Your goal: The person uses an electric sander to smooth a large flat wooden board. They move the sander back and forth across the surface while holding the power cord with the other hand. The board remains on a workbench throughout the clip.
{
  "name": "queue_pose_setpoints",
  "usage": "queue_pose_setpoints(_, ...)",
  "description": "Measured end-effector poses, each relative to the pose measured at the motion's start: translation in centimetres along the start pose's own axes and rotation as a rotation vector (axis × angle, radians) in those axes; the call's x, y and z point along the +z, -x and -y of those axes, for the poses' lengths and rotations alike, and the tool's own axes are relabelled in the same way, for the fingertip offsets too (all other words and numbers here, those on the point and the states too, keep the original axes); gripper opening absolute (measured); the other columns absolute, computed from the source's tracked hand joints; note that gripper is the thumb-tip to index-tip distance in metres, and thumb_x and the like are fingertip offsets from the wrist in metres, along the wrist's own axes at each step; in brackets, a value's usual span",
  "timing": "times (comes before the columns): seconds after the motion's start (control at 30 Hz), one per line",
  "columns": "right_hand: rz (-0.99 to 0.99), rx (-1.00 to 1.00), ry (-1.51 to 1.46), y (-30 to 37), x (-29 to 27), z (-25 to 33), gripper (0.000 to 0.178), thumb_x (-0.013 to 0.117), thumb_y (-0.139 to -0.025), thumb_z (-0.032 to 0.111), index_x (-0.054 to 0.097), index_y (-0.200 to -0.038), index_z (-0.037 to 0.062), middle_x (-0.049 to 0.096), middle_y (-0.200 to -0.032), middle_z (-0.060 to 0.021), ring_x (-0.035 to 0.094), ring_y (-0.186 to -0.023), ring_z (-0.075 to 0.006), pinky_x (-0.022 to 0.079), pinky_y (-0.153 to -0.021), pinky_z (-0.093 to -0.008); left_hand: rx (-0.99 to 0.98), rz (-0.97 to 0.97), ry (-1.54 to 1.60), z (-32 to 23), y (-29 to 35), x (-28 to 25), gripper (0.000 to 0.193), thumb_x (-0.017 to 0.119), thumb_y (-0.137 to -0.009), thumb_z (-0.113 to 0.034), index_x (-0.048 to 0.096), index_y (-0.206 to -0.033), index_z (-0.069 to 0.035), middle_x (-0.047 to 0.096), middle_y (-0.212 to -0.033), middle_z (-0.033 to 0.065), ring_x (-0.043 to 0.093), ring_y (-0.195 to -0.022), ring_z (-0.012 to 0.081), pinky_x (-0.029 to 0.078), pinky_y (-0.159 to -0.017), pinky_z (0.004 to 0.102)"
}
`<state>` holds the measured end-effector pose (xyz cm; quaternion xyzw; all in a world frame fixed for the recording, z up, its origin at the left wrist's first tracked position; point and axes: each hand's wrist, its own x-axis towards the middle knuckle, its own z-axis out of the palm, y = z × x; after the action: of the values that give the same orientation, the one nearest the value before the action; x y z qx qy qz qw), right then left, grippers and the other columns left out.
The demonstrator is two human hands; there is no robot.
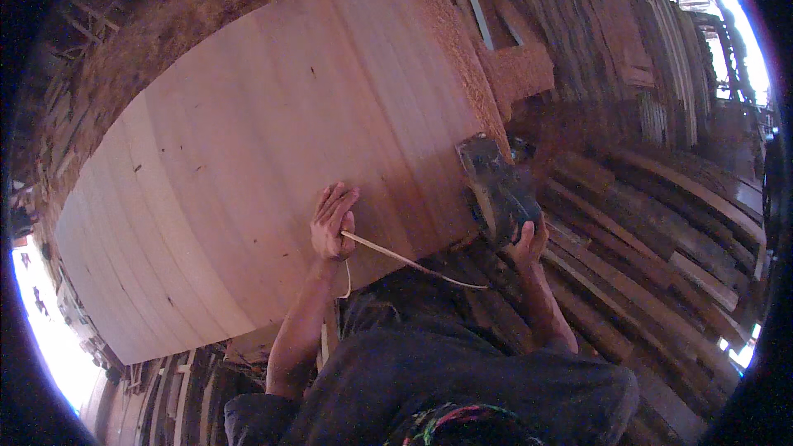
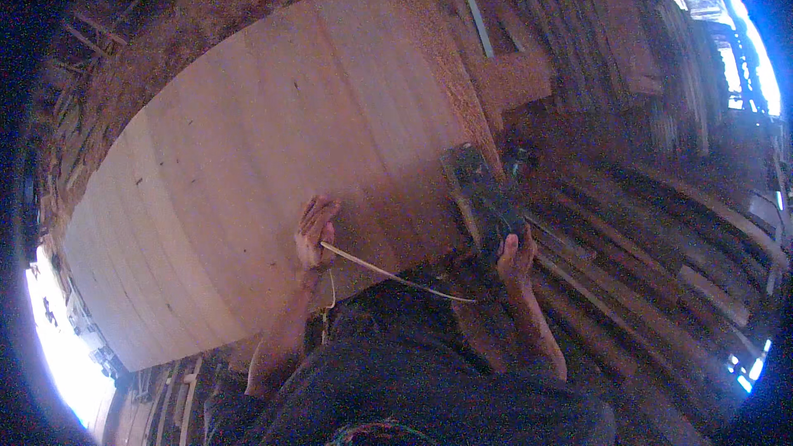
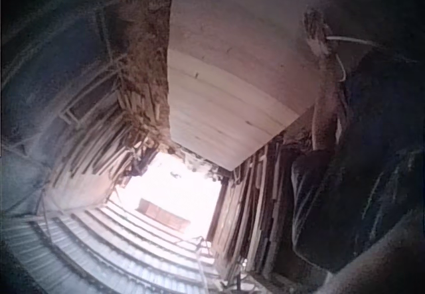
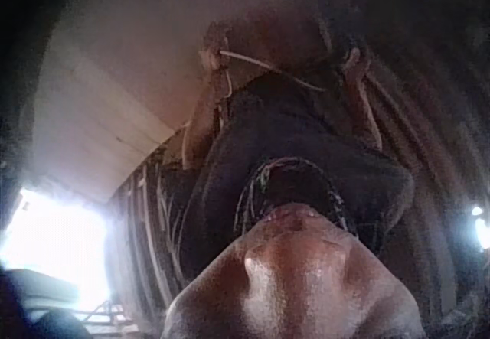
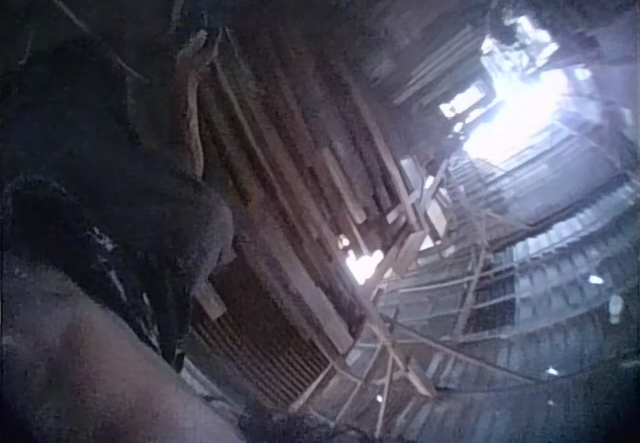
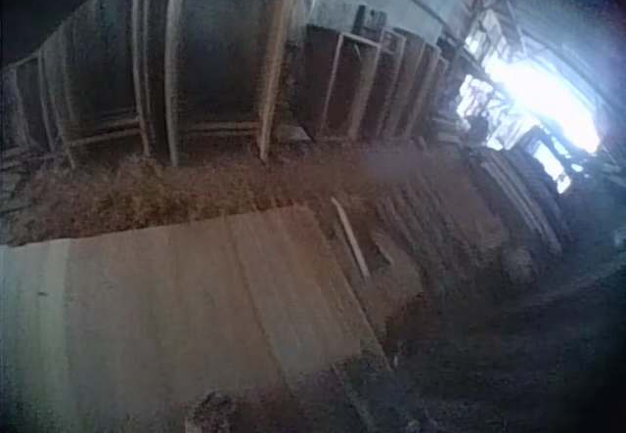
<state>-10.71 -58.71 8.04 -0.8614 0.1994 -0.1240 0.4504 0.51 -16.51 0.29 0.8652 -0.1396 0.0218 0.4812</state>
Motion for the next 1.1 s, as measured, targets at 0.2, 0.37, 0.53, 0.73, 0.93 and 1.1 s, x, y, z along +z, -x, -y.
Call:
queue_pose_setpoints(0.2, 0.062, 0.136, -0.105, -10.5, 6.2, 3.2, 0.056, 0.058, -0.106, 0.054, 0.066, -0.131, 0.0047, 0.064, -0.084, 0.0035, 0.054, -0.062, -0.0086, 0.043, -0.053, -0.0276, -0.005, 0.06, -0.021, 0.4, -0.1, -0.2, 0.038, 0.049, -0.106, -0.021, 0.072, -0.131, -0.005, 0.073, -0.134, 0.0151, 0.06, -0.139, 0.0397, 0.039, -0.123, 0.057)
queue_pose_setpoints(0.37, -0.041, -0.231, 0.163, -26.9, 17.3, 7.3, 0.061, 0.055, -0.106, 0.056, 0.067, -0.132, 0.0024, 0.07, -0.1, -0.0099, 0.063, -0.085, -0.025, 0.051, -0.073, -0.0374, -0.012, 0.02, -0.025, -0.3, -0.6, -0.4, 0.036, 0.05, -0.103, -0.018, 0.073, -0.129, -0.004, 0.074, -0.134, 0.012, 0.061, -0.139, 0.0382, 0.041, -0.122, 0.0563)
queue_pose_setpoints(0.53, -0.032, -0.364, 0.176, -38.9, 27.4, 16.7, 0.066, 0.052, -0.106, 0.057, 0.069, -0.129, -0.0022, 0.072, -0.123, -0.0295, 0.067, -0.118, -0.0498, 0.053, -0.098, -0.0522, -0.026, 0.004, -0.012, 0.1, 0.0, 0.1, 0.037, 0.049, -0.102, -0.016, 0.074, -0.127, -0.004, 0.076, -0.13, 0.0119, 0.063, -0.136, 0.0373, 0.043, -0.121, 0.0552)
queue_pose_setpoints(0.73, 0.053, -0.264, 0.346, -45.1, 31.5, 17.4, 0.064, 0.052, -0.107, 0.057, 0.07, -0.126, -0.0016, 0.074, -0.115, -0.0253, 0.069, -0.107, -0.0446, 0.054, -0.092, -0.0505, 0.02, -0.018, -0.034, 0.2, 0.4, 0.4, 0.038, 0.048, -0.102, -0.015, 0.074, -0.128, -0.005, 0.078, -0.123, 0.0125, 0.066, -0.131, 0.0382, 0.044, -0.12, 0.0544)
queue_pose_setpoints(0.93, 0.106, -0.295, 0.328, -40.2, 28.3, 16.3, 0.063, 0.052, -0.107, 0.057, 0.071, -0.124, -0.001, 0.075, -0.106, -0.0211, 0.071, -0.095, -0.0393, 0.055, -0.086, -0.0487, -0.209, -0.134, 0.211, 0.7, 1.5, 2.1, 0.04, 0.048, -0.108, -0.026, 0.073, -0.134, -0.008, 0.071, -0.139, 0.015, 0.06, -0.139, 0.0385, 0.048, -0.116, 0.0523)
queue_pose_setpoints(1.1, -0.055, -0.49, 0.237, -29.2, 20.4, 11.0, 0.063, 0.052, -0.107, 0.058, 0.071, -0.121, -0.0004, 0.076, -0.099, -0.0176, 0.072, -0.085, -0.0349, 0.056, -0.081, -0.0473, -0.081, -0.059, -0.019, 1.5, 0.9, 1.0, 0.043, 0.046, -0.111, -0.033, 0.072, -0.136, -0.01, 0.065, -0.147, 0.0165, 0.056, -0.142, 0.0427, 0.048, -0.115, 0.0519)
